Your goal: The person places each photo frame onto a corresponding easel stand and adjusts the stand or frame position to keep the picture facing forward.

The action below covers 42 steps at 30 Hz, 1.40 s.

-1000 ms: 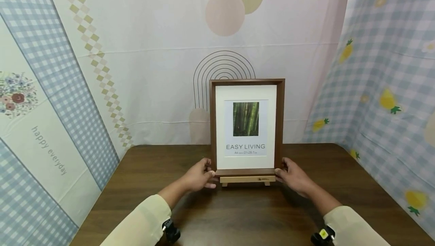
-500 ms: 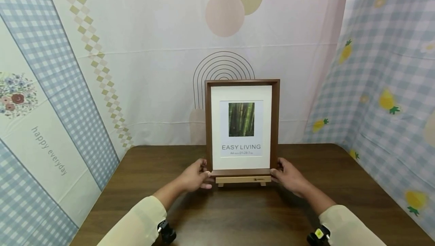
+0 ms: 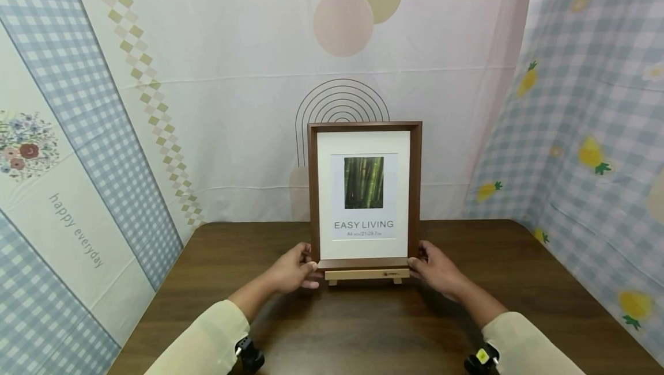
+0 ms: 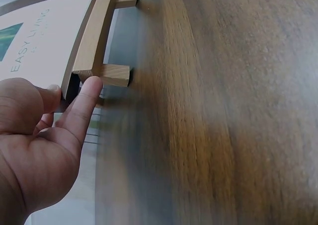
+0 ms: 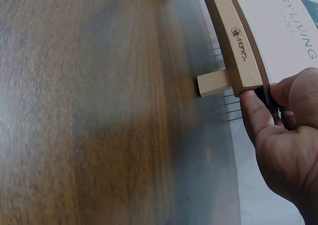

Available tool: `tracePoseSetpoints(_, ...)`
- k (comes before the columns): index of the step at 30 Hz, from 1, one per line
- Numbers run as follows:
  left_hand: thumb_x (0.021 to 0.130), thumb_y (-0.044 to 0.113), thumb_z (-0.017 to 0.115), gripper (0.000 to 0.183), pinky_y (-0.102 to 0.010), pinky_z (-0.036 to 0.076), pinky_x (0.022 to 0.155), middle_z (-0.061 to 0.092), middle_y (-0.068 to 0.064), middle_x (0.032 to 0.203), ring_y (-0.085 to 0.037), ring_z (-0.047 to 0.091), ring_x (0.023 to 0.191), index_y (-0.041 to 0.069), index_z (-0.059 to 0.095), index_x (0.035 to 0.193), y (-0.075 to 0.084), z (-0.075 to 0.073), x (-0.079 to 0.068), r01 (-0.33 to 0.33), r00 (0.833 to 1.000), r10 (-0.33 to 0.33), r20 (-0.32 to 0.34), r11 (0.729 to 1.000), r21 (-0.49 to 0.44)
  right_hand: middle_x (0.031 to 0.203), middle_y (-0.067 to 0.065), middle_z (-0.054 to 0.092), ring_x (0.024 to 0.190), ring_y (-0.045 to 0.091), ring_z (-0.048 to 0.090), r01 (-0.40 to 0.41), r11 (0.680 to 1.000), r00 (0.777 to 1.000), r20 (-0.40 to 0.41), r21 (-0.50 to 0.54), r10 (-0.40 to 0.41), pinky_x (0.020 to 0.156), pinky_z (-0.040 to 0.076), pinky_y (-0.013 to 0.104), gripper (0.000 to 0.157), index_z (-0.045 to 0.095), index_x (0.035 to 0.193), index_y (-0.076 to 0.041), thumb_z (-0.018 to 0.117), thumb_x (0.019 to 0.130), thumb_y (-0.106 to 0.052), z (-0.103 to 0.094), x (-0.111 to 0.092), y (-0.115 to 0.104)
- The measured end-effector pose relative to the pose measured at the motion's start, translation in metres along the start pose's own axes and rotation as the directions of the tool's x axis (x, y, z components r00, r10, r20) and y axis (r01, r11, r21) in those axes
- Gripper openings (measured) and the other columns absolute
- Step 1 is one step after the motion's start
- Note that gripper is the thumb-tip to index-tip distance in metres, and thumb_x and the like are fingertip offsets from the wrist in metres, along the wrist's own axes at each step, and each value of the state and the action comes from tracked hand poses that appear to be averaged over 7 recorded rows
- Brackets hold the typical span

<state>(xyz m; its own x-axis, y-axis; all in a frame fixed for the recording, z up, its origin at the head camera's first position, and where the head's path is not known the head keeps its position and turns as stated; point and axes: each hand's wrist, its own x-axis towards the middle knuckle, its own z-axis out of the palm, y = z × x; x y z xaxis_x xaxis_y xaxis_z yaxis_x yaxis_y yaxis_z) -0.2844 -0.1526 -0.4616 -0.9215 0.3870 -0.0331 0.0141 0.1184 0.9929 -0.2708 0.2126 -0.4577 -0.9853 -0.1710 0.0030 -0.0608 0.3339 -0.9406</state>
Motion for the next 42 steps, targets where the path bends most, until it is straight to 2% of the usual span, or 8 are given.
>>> tracePoseSetpoints(27, 0.104, -0.011, 0.047, 0.037, -0.046, 0.062, 0.077, 0.045, -0.028, 0.119, -0.045, 0.066, 0.107, -0.009, 0.034, 0.138, -0.001, 0.007, -0.005, -0.004, 0.998, 0.004, -0.068, 1.0, 0.001, 0.15, 0.039, 0.029, 0.129, 0.047, 0.051, 0.025, 1.0, 0.999, 0.032, 0.002, -0.025, 0.093, 0.057, 0.038, 0.063, 0.015, 0.155, 0.012, 0.052, 0.107, -0.005, -0.004, 0.011, 0.008)
tracePoseSetpoints(39, 0.104, -0.01, 0.048, 0.039, -0.046, 0.061, 0.079, 0.043, -0.028, 0.121, -0.045, 0.065, 0.109, -0.009, 0.032, 0.14, 0.003, -0.001, -0.011, 0.011, 0.998, -0.01, -0.069, 1.0, 0.01, 0.151, 0.038, 0.028, 0.13, 0.045, 0.05, 0.019, 1.0, 0.999, 0.034, 0.022, -0.02, 0.093, 0.056, 0.037, 0.063, 0.015, 0.156, 0.01, 0.052, 0.107, -0.004, 0.002, 0.013, 0.007)
tracePoseSetpoints(42, 0.104, -0.011, 0.047, 0.039, -0.046, 0.061, 0.079, 0.043, -0.03, 0.124, -0.044, 0.065, 0.109, -0.01, 0.032, 0.14, 0.002, -0.003, -0.011, 0.009, 0.998, -0.008, -0.067, 1.0, 0.008, 0.148, 0.037, 0.033, 0.128, 0.044, 0.052, 0.029, 0.999, 0.999, 0.032, 0.018, -0.029, 0.093, 0.056, 0.038, 0.061, 0.018, 0.155, 0.011, 0.052, 0.107, -0.004, 0.004, 0.012, 0.006)
